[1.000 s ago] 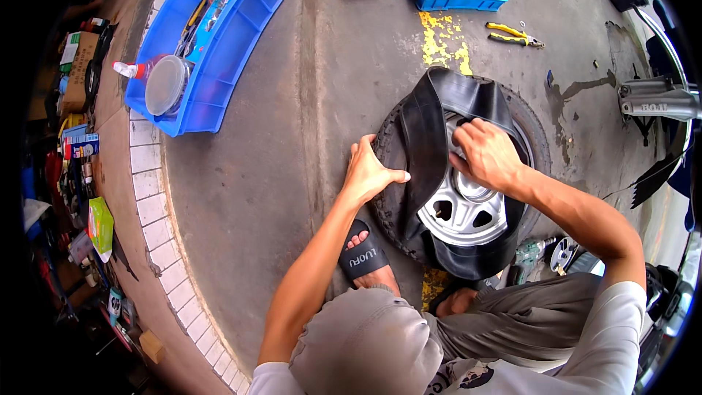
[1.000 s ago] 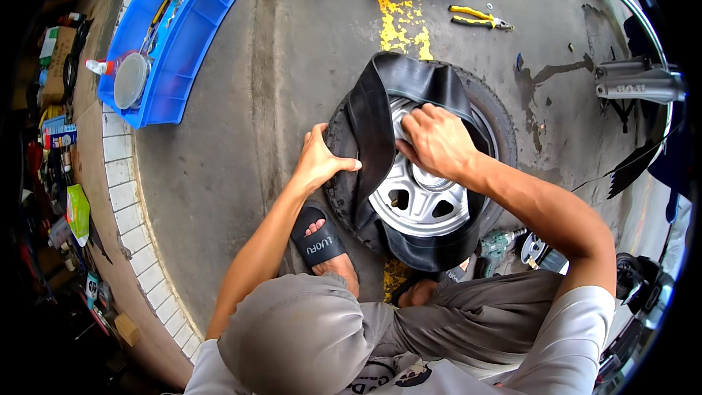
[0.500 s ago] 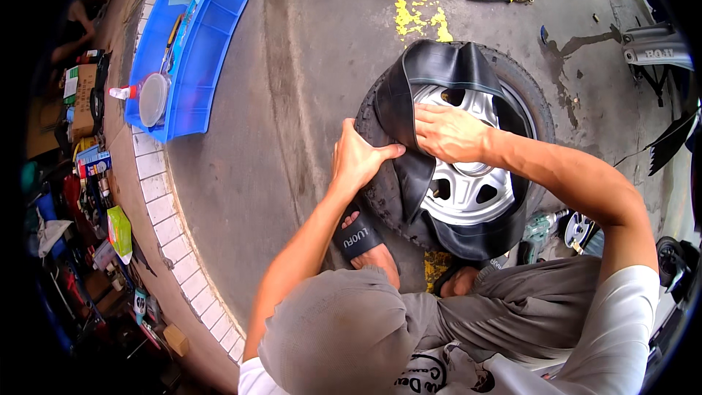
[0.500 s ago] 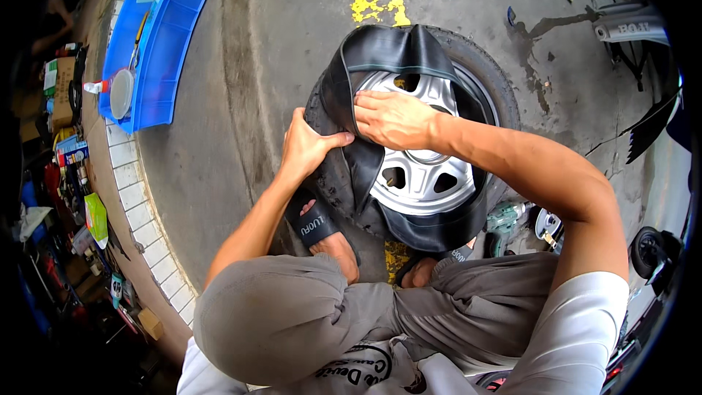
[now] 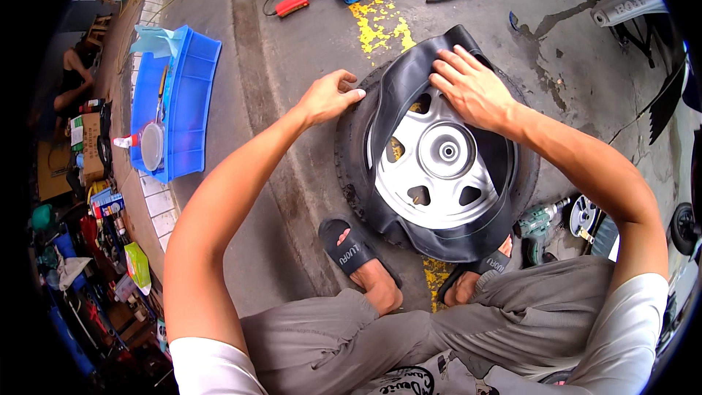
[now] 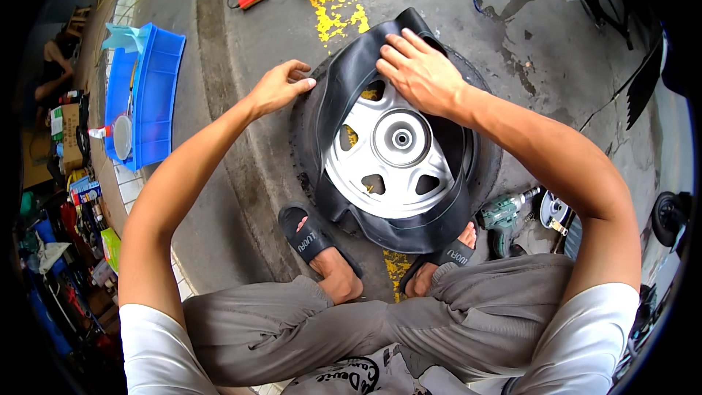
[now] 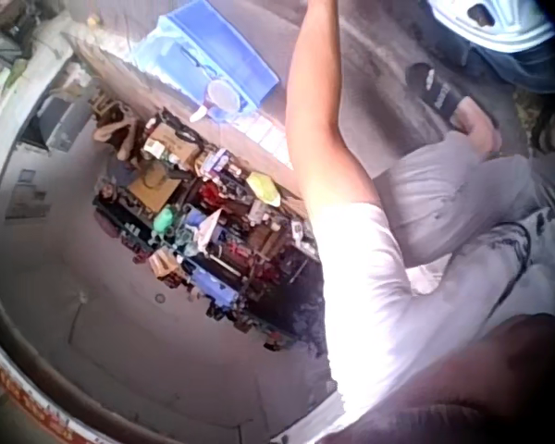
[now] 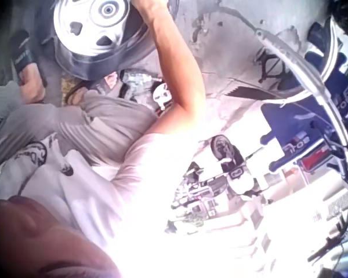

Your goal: The person installs a black inner tube into a motorcycle tire rim by hand and then uses two screwdrivers to pry the tire bead over the rim edge.

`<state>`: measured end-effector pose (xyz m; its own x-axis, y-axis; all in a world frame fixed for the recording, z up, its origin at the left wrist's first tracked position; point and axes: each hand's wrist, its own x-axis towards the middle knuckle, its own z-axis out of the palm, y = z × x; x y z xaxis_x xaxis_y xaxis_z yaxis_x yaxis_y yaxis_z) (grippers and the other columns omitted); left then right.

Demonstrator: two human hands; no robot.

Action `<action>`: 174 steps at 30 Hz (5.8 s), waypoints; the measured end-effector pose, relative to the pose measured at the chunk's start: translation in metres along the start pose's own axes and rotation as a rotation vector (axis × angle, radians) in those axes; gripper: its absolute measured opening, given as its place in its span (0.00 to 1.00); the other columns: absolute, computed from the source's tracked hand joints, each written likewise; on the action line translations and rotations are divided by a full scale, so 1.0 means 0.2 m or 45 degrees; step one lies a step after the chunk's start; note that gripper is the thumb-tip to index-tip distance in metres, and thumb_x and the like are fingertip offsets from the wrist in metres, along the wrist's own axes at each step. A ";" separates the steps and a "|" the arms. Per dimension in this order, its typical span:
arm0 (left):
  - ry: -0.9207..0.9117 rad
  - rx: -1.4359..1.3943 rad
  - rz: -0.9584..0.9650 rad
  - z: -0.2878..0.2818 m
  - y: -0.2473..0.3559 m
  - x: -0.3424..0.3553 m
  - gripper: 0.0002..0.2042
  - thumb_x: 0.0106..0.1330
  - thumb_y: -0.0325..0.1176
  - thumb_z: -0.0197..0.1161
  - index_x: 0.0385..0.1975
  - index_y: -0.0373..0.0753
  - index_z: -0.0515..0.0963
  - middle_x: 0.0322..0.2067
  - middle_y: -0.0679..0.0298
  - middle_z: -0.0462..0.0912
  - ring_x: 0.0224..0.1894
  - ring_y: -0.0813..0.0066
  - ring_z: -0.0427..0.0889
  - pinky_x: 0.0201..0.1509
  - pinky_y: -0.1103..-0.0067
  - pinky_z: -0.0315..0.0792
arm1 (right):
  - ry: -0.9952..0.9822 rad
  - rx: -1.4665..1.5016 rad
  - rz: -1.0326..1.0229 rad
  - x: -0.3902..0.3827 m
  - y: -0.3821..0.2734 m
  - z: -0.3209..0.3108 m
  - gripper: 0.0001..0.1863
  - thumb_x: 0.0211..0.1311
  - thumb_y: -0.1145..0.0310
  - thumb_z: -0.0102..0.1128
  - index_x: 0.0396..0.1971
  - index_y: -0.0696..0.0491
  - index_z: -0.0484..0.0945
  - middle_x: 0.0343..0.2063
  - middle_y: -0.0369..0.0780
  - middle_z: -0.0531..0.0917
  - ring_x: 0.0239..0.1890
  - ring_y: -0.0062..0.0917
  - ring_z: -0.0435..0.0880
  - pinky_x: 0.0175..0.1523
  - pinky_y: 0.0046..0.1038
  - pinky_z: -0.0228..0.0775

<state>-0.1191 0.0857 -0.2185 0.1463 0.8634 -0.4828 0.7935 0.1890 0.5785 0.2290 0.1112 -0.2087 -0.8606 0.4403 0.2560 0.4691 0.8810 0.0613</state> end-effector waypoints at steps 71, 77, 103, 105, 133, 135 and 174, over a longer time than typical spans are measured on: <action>0.113 0.363 -0.229 0.08 0.23 -0.49 0.44 0.54 0.44 0.76 0.66 0.22 0.66 0.48 0.34 0.87 0.53 0.37 0.88 0.59 0.58 0.82 | 0.933 2.462 1.681 0.33 -0.93 0.16 0.15 0.69 0.78 0.58 0.52 0.67 0.81 0.41 0.43 0.89 0.41 0.20 0.87 0.49 0.22 0.79; 0.100 0.347 -0.271 0.07 0.24 -0.51 0.45 0.53 0.43 0.77 0.67 0.22 0.65 0.50 0.35 0.86 0.54 0.38 0.87 0.61 0.60 0.82 | 0.510 1.973 1.567 0.35 -0.96 0.09 0.11 0.68 0.73 0.71 0.42 0.67 0.85 0.34 0.42 0.90 0.36 0.20 0.85 0.44 0.25 0.76; 0.123 0.471 -0.193 0.05 0.25 -0.47 0.41 0.52 0.44 0.76 0.60 0.20 0.69 0.46 0.32 0.87 0.51 0.35 0.88 0.59 0.58 0.82 | -0.130 0.696 0.944 0.29 -0.94 0.11 0.38 0.60 0.49 0.76 0.64 0.55 0.76 0.58 0.40 0.79 0.66 0.42 0.73 0.54 0.50 0.83; 0.128 0.485 -0.155 0.02 0.28 -0.43 0.41 0.51 0.44 0.76 0.60 0.21 0.69 0.46 0.32 0.87 0.51 0.35 0.88 0.59 0.58 0.82 | 0.050 0.561 0.931 0.24 -0.90 0.17 0.25 0.63 0.46 0.71 0.42 0.56 0.87 0.45 0.42 0.87 0.58 0.40 0.81 0.46 0.44 0.83; 0.068 0.606 -0.140 -0.03 0.27 -0.18 0.41 0.53 0.46 0.78 0.61 0.22 0.71 0.53 0.32 0.85 0.58 0.37 0.86 0.64 0.59 0.80 | -0.166 1.245 1.134 0.36 -0.70 0.19 0.23 0.66 0.51 0.68 0.39 0.60 0.88 0.35 0.54 0.90 0.43 0.43 0.92 0.53 0.43 0.82; 0.091 0.609 -0.149 0.01 0.24 -0.21 0.41 0.53 0.46 0.78 0.62 0.22 0.71 0.53 0.33 0.85 0.58 0.38 0.86 0.64 0.60 0.80 | -0.288 1.729 1.042 0.35 -0.67 0.12 0.26 0.63 0.54 0.69 0.40 0.68 0.86 0.34 0.57 0.88 0.42 0.43 0.91 0.54 0.41 0.83; 0.208 0.630 -0.165 0.04 0.29 -0.31 0.33 0.52 0.42 0.74 0.58 0.31 0.78 0.52 0.36 0.86 0.57 0.37 0.85 0.63 0.56 0.79 | -0.196 2.261 1.429 0.30 -1.12 0.23 0.13 0.60 0.78 0.77 0.39 0.65 0.81 0.26 0.45 0.90 0.35 0.25 0.93 0.38 0.25 0.85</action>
<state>-0.0778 0.0400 -0.1600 -0.0337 0.9166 -0.3984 0.9884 0.0897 0.1228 0.0634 -0.0519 -0.2507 -0.4604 0.6977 -0.5489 0.1068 -0.5703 -0.8145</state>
